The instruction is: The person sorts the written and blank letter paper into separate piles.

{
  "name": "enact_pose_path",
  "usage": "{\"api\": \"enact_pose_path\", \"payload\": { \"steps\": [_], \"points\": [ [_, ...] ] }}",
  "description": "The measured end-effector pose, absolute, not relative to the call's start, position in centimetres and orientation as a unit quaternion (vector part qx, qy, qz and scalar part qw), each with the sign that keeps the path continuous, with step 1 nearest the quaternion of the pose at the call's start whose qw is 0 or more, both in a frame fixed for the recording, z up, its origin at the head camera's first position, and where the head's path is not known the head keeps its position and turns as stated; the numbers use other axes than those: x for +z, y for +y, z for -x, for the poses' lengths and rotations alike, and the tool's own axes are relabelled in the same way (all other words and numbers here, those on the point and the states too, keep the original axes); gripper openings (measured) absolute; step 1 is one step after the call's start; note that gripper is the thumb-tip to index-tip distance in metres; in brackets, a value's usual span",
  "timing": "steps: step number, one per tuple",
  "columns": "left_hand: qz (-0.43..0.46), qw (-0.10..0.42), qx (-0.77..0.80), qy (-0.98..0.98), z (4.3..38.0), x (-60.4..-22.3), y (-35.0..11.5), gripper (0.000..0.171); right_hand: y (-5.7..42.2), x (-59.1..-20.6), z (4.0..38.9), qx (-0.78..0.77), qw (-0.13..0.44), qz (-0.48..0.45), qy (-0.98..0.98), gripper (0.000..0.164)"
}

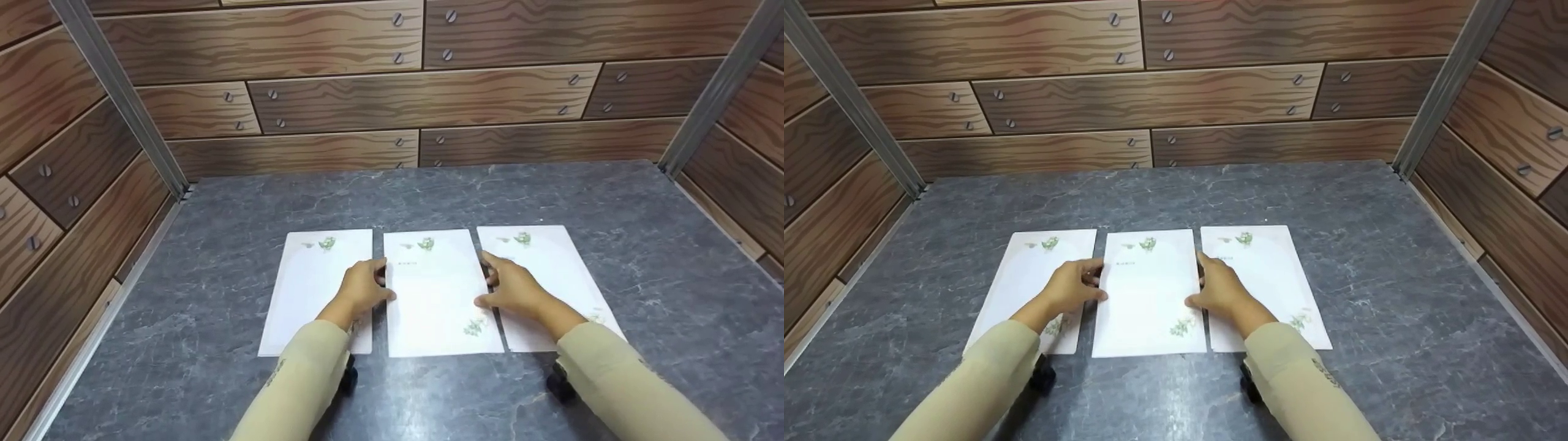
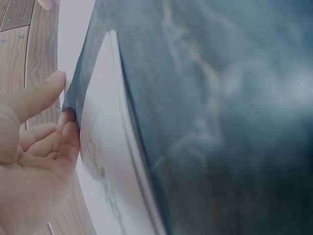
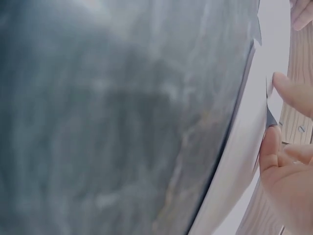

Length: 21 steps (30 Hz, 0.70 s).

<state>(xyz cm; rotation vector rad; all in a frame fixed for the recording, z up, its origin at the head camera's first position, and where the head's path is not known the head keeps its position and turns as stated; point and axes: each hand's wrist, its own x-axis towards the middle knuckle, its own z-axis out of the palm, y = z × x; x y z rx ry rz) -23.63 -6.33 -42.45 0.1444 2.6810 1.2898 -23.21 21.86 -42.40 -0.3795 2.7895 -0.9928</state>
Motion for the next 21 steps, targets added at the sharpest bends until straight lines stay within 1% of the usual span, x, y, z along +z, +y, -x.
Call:
{"api": "enact_pose_path", "payload": {
  "steps": [8, 14, 21],
  "points": [
    [-0.009, 0.065, 0.470, 0.880, 23.75, -42.67, -6.14, 0.064, 21.62, -42.41, 23.32, -0.411, 0.099, 0.099, 0.901, 0.079],
    [0.017, 0.070, 0.509, 0.858, 23.69, -42.56, -6.02, 0.061, 21.48, -42.53, 23.48, -0.427, 0.082, 0.103, 0.895, 0.065],
    [0.018, 0.060, 0.513, 0.856, 23.74, -42.68, -6.17, 0.057, 21.42, -42.61, 23.61, -0.432, 0.060, 0.091, 0.895, 0.061]
  ]
}}
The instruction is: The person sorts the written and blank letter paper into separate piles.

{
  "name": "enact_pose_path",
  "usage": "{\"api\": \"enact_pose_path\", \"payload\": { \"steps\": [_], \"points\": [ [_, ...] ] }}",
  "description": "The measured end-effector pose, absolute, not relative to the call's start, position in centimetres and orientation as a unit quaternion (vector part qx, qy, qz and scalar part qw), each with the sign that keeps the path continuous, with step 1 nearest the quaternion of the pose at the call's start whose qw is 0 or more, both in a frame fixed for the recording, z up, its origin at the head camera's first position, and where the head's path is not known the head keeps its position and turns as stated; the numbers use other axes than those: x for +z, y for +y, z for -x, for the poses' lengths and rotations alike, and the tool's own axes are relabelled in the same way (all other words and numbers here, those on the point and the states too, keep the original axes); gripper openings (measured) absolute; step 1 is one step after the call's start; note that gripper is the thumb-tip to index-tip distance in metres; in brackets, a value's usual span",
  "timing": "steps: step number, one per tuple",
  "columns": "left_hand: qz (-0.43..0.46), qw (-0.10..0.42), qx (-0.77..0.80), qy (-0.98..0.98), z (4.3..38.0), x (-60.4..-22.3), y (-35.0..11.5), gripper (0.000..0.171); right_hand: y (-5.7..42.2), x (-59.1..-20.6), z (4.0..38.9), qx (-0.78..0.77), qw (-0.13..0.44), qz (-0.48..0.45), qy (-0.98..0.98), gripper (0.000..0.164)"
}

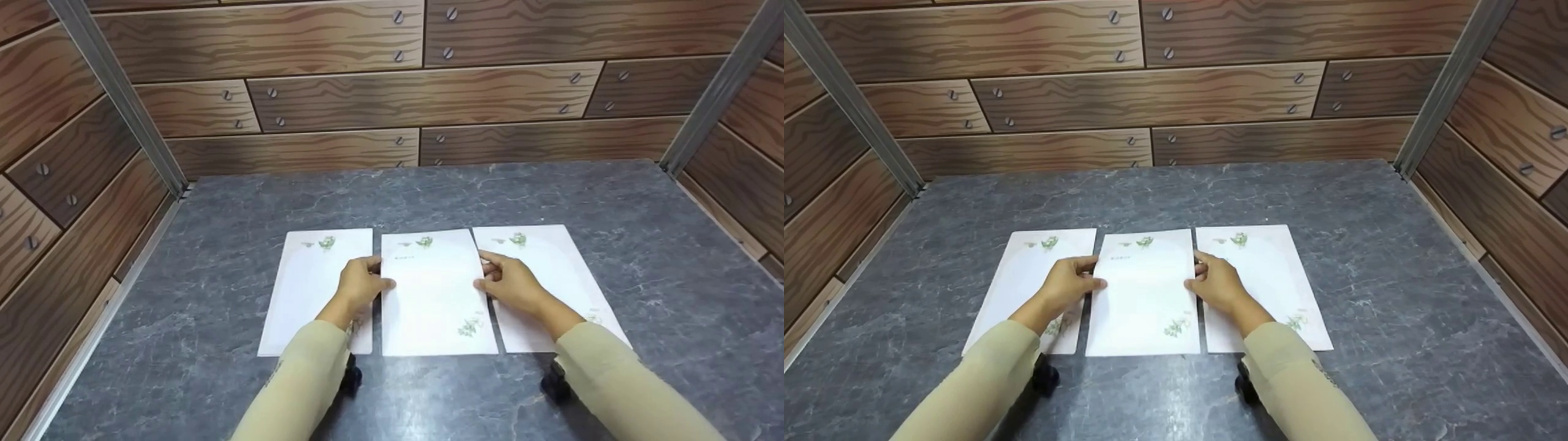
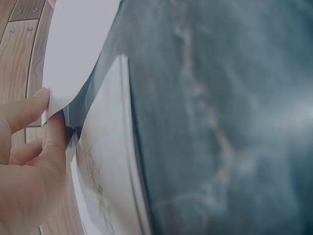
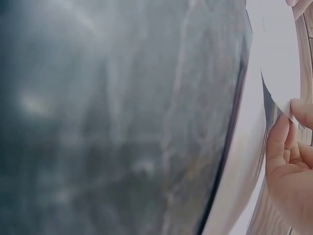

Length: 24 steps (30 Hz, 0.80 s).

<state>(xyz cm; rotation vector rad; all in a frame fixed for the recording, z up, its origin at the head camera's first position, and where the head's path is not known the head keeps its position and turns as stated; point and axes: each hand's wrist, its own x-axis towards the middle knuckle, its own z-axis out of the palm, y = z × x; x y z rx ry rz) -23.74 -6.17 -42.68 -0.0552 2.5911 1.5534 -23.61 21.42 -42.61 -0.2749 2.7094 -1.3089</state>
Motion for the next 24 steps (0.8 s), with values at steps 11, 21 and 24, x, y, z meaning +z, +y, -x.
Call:
{"api": "enact_pose_path", "payload": {
  "steps": [11, 21, 24],
  "points": [
    [0.026, 0.053, 0.519, 0.853, 23.76, -42.48, -6.13, 0.057, 21.58, -42.72, 23.75, -0.453, 0.055, 0.083, 0.886, 0.061],
    [0.036, 0.056, 0.538, 0.841, 23.82, -42.74, -6.20, 0.055, 21.70, -42.75, 23.73, -0.451, 0.053, 0.076, 0.888, 0.061],
    [0.037, 0.057, 0.551, 0.832, 23.83, -42.67, -6.30, 0.056, 21.66, -42.80, 23.73, -0.452, 0.051, 0.078, 0.887, 0.060]
  ]
}}
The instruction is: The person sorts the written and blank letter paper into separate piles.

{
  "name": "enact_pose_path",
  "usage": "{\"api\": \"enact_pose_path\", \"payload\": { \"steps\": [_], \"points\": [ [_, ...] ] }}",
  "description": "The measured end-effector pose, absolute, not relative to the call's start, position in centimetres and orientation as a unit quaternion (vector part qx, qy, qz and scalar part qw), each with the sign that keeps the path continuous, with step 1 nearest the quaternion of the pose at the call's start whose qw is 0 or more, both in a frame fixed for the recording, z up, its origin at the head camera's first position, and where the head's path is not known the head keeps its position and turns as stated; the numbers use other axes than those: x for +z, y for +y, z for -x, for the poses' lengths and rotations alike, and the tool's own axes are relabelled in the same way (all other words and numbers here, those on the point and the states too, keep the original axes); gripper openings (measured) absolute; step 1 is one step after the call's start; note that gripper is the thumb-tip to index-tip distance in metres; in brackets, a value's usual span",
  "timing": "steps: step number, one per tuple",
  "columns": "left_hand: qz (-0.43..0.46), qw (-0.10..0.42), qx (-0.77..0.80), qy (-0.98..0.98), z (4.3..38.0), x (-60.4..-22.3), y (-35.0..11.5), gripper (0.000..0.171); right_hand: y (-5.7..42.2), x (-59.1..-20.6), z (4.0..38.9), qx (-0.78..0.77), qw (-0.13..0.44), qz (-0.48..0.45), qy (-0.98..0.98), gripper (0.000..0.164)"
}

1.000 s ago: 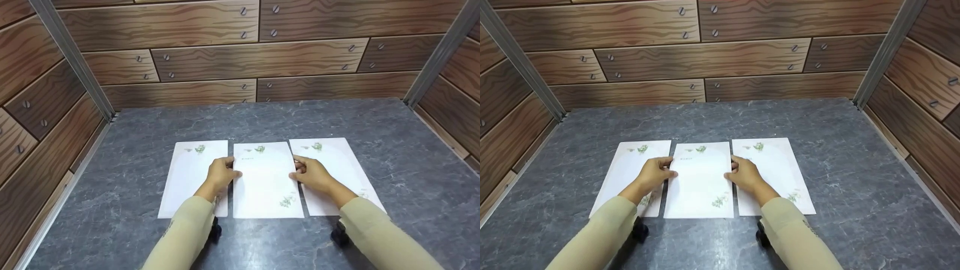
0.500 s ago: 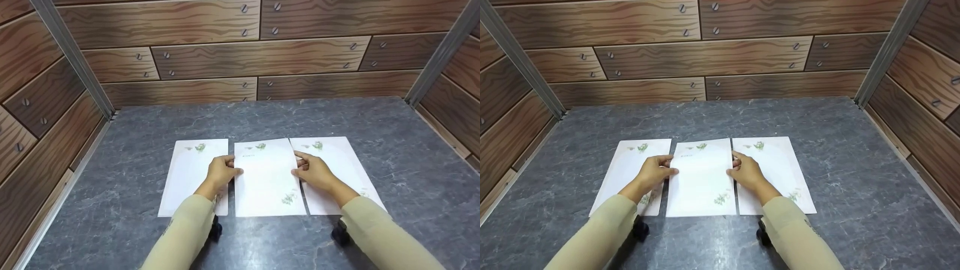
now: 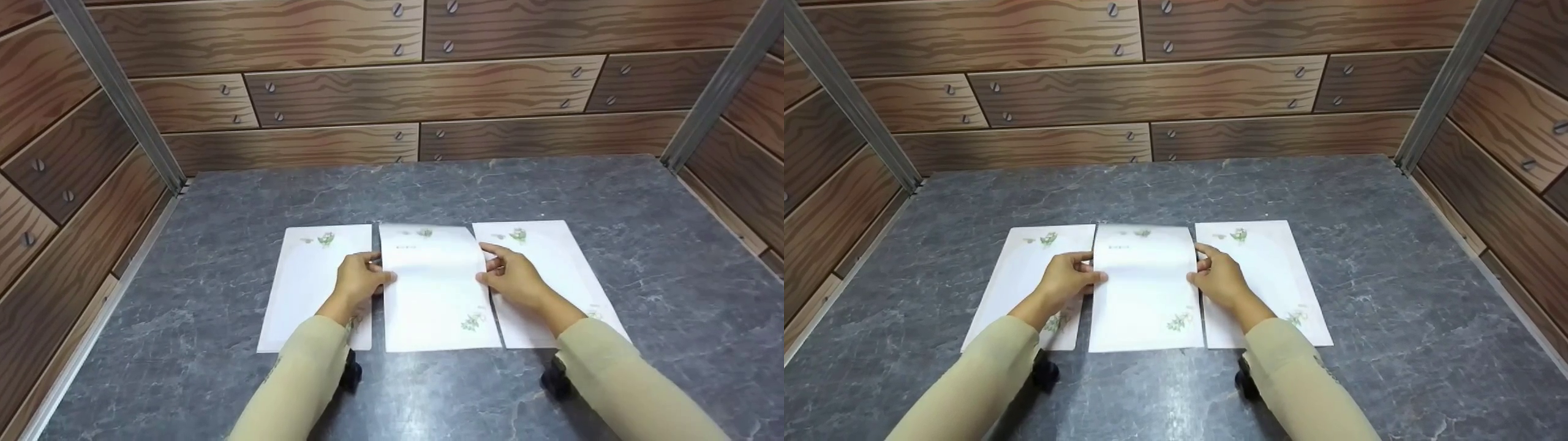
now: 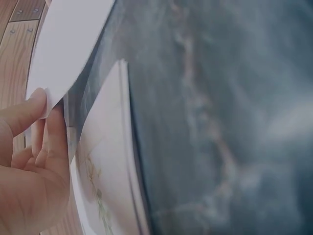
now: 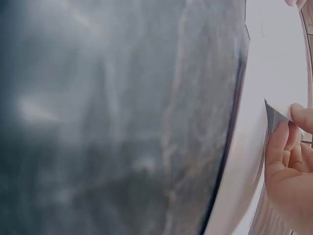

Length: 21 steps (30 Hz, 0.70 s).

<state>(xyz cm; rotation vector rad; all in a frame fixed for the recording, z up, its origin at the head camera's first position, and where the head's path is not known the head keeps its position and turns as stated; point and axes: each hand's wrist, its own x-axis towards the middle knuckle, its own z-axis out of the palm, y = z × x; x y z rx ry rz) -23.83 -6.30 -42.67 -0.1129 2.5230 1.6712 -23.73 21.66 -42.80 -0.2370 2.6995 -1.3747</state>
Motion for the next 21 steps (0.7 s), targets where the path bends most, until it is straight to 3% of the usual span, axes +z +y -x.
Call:
{"api": "enact_pose_path", "payload": {
  "steps": [21],
  "points": [
    [0.010, 0.048, 0.610, 0.791, 24.3, -40.8, -5.2, 0.065, 22.9, -40.9, 23.4, -0.483, 0.055, 0.060, 0.872, 0.065]
  ]
}}
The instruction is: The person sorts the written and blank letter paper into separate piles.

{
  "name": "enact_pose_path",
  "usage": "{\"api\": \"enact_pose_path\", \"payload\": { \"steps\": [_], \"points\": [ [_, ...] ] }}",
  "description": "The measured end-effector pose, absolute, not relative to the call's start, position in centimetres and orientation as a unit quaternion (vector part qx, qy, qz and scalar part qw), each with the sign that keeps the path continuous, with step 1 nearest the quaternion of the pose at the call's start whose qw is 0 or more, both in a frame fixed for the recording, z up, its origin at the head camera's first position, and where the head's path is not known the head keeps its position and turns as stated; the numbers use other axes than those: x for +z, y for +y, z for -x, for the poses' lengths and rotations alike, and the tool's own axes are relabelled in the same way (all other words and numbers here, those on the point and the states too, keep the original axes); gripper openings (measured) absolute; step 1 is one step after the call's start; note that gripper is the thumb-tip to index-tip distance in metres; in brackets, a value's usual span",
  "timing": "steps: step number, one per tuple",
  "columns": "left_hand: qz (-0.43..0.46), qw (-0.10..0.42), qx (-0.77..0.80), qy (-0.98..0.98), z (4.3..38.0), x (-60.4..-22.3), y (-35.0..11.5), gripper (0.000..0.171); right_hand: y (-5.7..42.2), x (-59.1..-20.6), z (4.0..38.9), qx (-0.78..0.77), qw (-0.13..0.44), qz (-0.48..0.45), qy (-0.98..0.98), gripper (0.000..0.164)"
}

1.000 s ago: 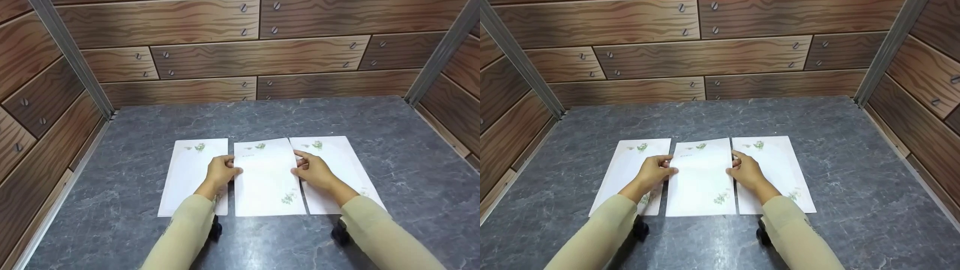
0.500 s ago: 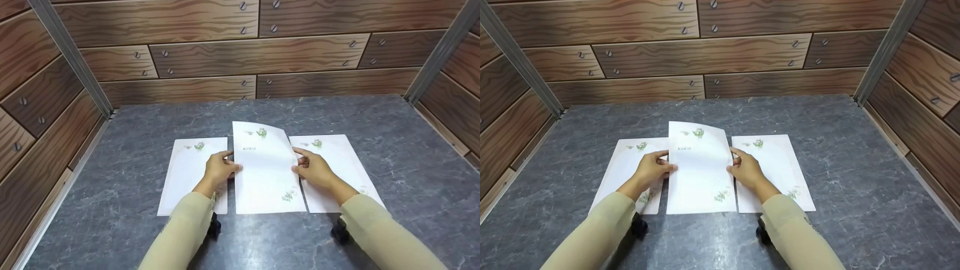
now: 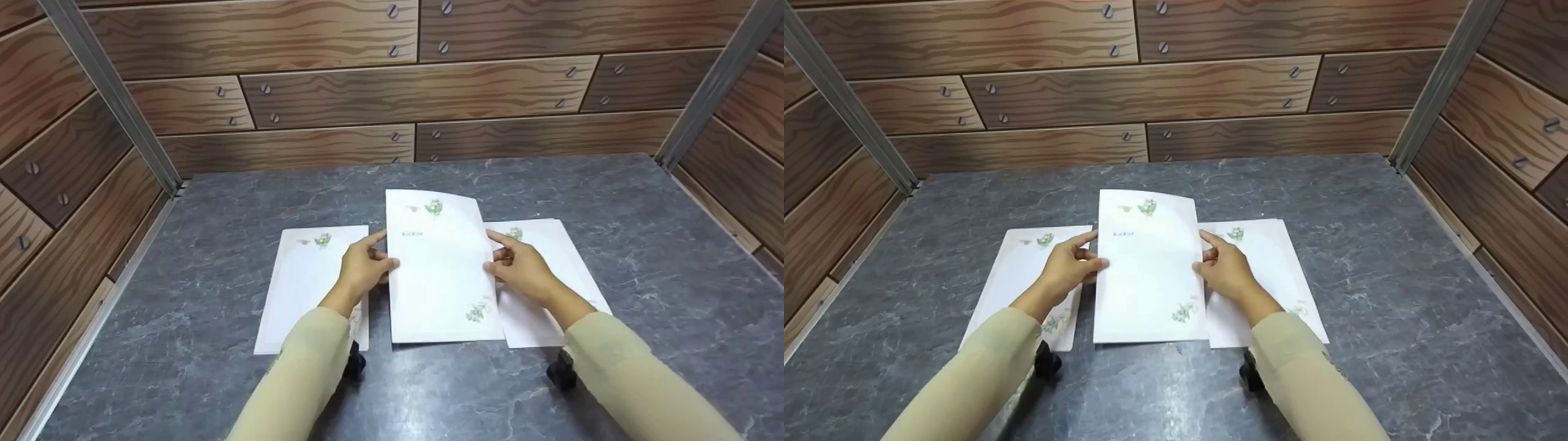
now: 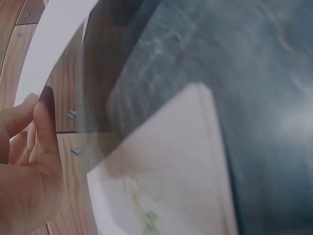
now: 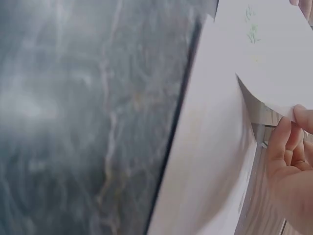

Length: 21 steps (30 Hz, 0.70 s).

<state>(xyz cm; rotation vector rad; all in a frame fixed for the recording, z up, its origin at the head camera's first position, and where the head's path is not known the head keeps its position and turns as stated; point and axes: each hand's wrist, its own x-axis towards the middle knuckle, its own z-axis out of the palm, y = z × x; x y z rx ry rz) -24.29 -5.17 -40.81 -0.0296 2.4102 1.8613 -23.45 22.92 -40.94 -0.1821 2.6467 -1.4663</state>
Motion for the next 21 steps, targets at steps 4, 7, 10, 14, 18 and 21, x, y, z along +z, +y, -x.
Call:
{"api": "enact_pose_path", "payload": {
  "steps": [4, 7, 10, 14, 18, 21],
  "points": [
    [0.001, 0.041, 0.608, 0.793, 24.5, -40.3, -4.6, 0.064, 23.5, -40.5, 23.4, -0.492, 0.054, 0.052, 0.867, 0.066],
    [-0.003, 0.037, 0.603, 0.797, 24.7, -39.9, -4.2, 0.064, 23.9, -40.1, 23.4, -0.501, 0.053, 0.045, 0.863, 0.066],
    [-0.010, 0.037, 0.596, 0.802, 24.8, -39.3, -3.9, 0.064, 24.2, -39.7, 23.4, -0.514, 0.057, 0.036, 0.855, 0.067],
    [-0.019, 0.038, 0.591, 0.806, 25.0, -38.6, -3.5, 0.063, 24.6, -39.3, 23.4, -0.526, 0.059, 0.033, 0.848, 0.067],
    [-0.020, 0.038, 0.594, 0.803, 25.3, -38.1, -3.0, 0.063, 25.1, -38.8, 23.3, -0.528, 0.061, 0.032, 0.846, 0.068],
    [-0.021, 0.036, 0.599, 0.800, 25.4, -37.8, -2.4, 0.064, 25.7, -38.4, 23.2, -0.526, 0.062, 0.036, 0.847, 0.069]
  ]
}}
